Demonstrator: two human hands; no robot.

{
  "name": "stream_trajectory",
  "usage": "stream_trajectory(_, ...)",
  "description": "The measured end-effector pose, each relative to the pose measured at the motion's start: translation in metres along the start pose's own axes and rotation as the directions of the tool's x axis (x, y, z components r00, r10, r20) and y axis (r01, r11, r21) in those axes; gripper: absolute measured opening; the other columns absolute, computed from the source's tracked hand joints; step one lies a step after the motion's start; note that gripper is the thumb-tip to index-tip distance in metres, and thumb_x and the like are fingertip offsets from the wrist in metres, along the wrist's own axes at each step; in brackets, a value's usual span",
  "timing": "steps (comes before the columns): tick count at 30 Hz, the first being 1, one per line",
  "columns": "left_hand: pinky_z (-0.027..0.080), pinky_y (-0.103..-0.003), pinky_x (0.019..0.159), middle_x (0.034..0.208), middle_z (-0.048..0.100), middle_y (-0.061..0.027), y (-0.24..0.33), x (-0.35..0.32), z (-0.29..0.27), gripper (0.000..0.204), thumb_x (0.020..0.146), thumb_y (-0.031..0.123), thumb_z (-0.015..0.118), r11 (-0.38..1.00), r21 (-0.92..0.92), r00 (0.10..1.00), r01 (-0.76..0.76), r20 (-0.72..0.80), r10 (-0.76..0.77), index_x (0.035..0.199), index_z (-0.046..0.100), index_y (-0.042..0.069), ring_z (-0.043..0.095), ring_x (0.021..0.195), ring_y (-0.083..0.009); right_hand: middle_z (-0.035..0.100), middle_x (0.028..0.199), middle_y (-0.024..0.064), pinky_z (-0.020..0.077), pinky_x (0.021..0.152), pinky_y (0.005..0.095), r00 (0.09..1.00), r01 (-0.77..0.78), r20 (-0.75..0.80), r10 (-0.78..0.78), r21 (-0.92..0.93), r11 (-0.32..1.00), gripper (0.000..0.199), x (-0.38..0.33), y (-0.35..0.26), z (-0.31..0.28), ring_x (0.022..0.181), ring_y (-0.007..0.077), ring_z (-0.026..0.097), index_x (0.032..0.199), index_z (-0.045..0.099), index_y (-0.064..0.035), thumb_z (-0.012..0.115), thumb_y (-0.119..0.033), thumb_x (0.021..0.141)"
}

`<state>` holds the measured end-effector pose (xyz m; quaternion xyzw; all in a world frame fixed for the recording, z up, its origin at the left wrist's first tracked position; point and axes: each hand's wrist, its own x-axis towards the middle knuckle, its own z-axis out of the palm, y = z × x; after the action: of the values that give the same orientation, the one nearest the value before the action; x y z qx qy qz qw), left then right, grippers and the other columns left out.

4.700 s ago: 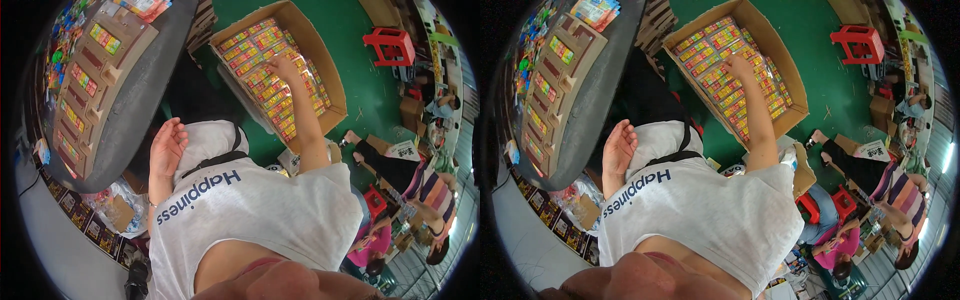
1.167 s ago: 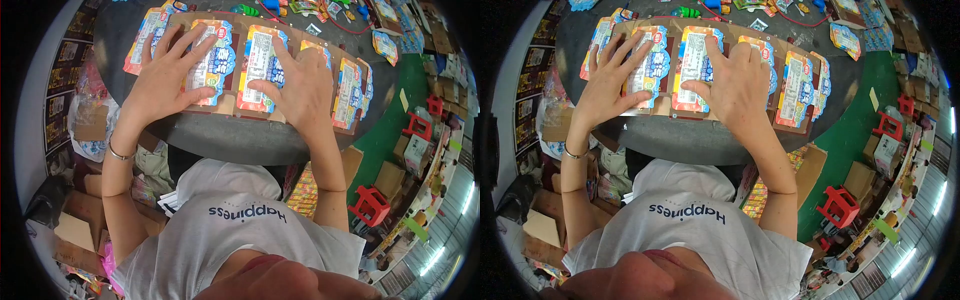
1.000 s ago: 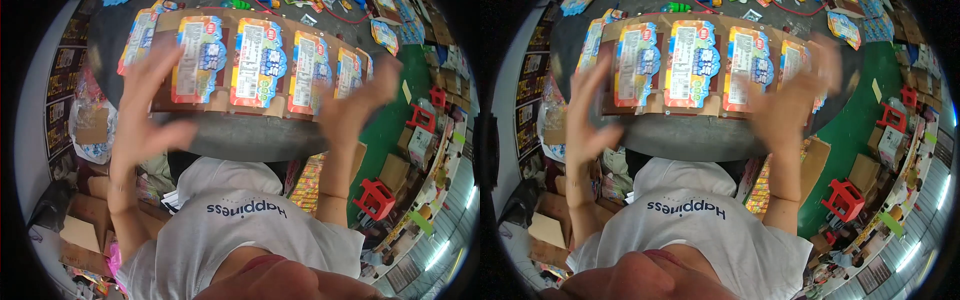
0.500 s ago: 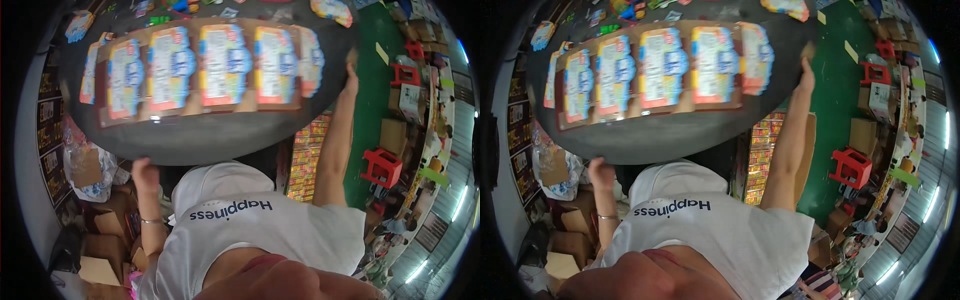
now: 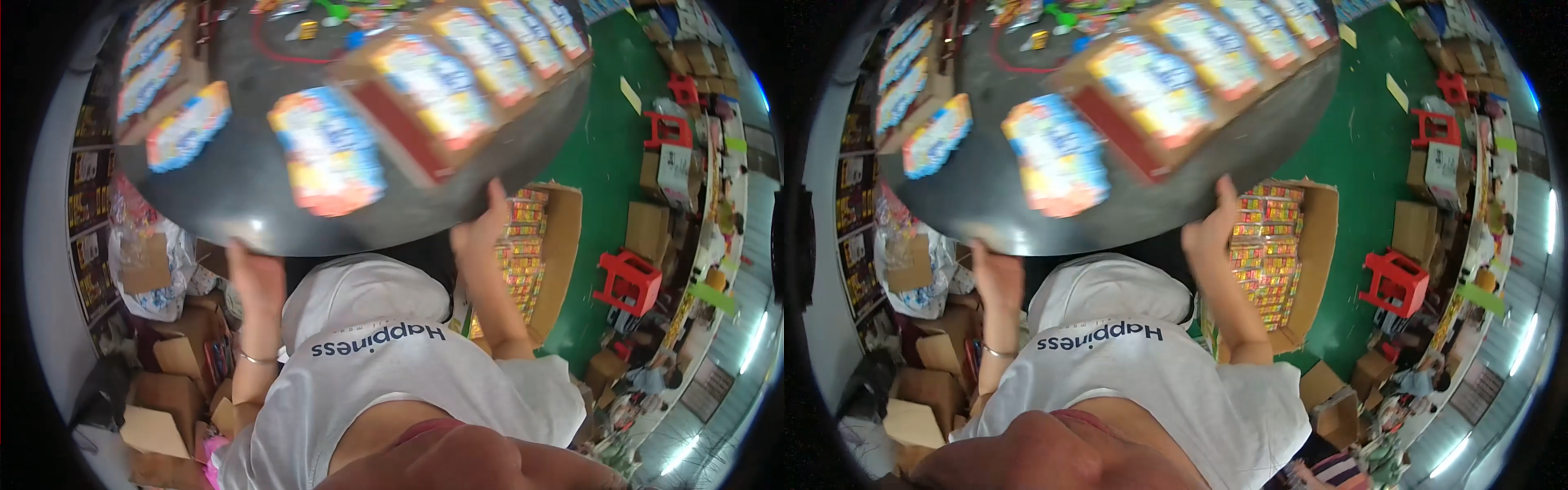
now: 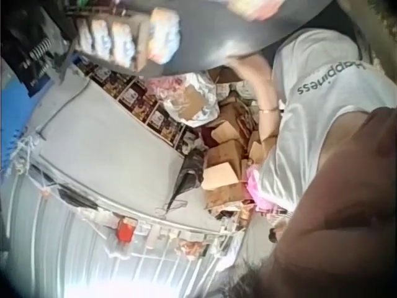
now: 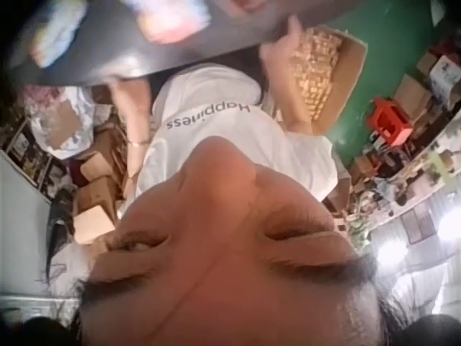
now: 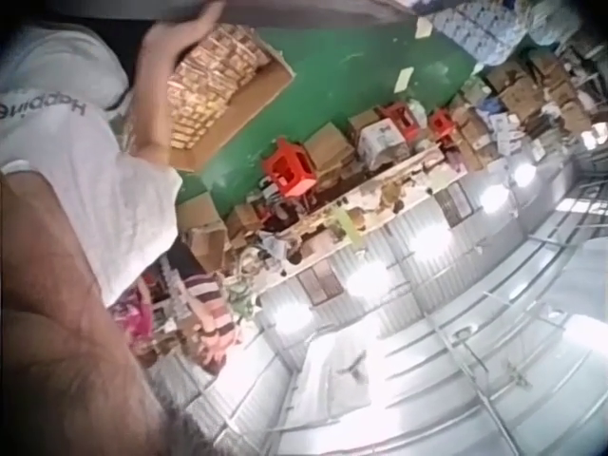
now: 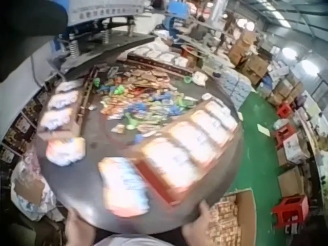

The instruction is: Placing toy strips into a rotating assembly jig and applying printed cardboard covers.

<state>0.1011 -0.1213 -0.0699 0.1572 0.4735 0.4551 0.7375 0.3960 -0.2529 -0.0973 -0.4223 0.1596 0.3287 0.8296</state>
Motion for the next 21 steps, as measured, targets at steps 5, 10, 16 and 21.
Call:
stream_trajectory(5, 0.04, -0.043, 0.106, 0.135, 0.053, -0.012, 0.133, 0.162, -0.068, 0.053, 0.103, 0.041, 0.032, 0.934, 0.325, 0.93, -0.146, -0.277, 0.242, 0.137, 0.045, 0.003, 0.052, 0.123, -0.0289, 0.061, 0.117, 0.0101, 0.045, 0.097, 0.0372, 0.939, 0.292, -0.063, -0.338, -0.369, 0.882, 0.041, 0.075, -0.061, -0.012, 0.107, 0.0243, 0.058, 0.125, 0.054, -0.0008, 0.055, -0.03, 0.095)
stream_trajectory(10, 0.038, -0.039, 0.108, 0.139, 0.05, -0.0125, 0.251, 0.32, -0.149, 0.06, 0.103, 0.046, 0.031, 0.893, 0.449, 0.953, -0.027, -0.257, 0.158, 0.141, 0.043, 0.001, 0.049, 0.128, -0.0272, 0.055, 0.124, 0.0064, 0.0451, 0.094, 0.0321, 0.88, 0.437, -0.03, -0.475, -0.341, 0.832, 0.037, 0.022, 0.045, -0.01, 0.11, 0.0169, 0.055, 0.132, 0.047, -0.006, 0.052, -0.022, 0.1)
stream_trajectory(16, 0.045, -0.039, 0.097, 0.13, 0.059, -0.0168, 0.383, 0.343, -0.181, 0.066, 0.097, 0.049, 0.044, 0.172, 0.985, 0.883, -0.006, -0.075, 0.464, 0.132, 0.05, -0.006, 0.058, 0.116, -0.0281, 0.052, 0.127, 0.0069, 0.0435, 0.096, 0.0352, 0.965, 0.259, 0.074, -0.251, -0.157, 0.953, 0.034, -0.028, 0.059, -0.003, 0.115, 0.0181, 0.051, 0.131, 0.045, -0.0052, 0.049, -0.017, 0.1)
stream_trajectory(21, 0.045, -0.042, 0.094, 0.121, 0.062, -0.0193, 0.187, 0.199, 0.034, 0.043, 0.088, 0.024, 0.068, -0.505, 0.55, 0.235, -0.666, 0.796, 0.558, 0.123, 0.06, 0.0, 0.06, 0.109, -0.0322, 0.054, 0.115, 0.0103, 0.0407, 0.096, 0.0343, 0.692, 0.595, 0.259, -0.674, -0.733, 0.329, 0.038, -0.02, -0.027, -0.012, 0.107, 0.0217, 0.052, 0.129, 0.047, -0.0064, 0.055, -0.008, 0.092)
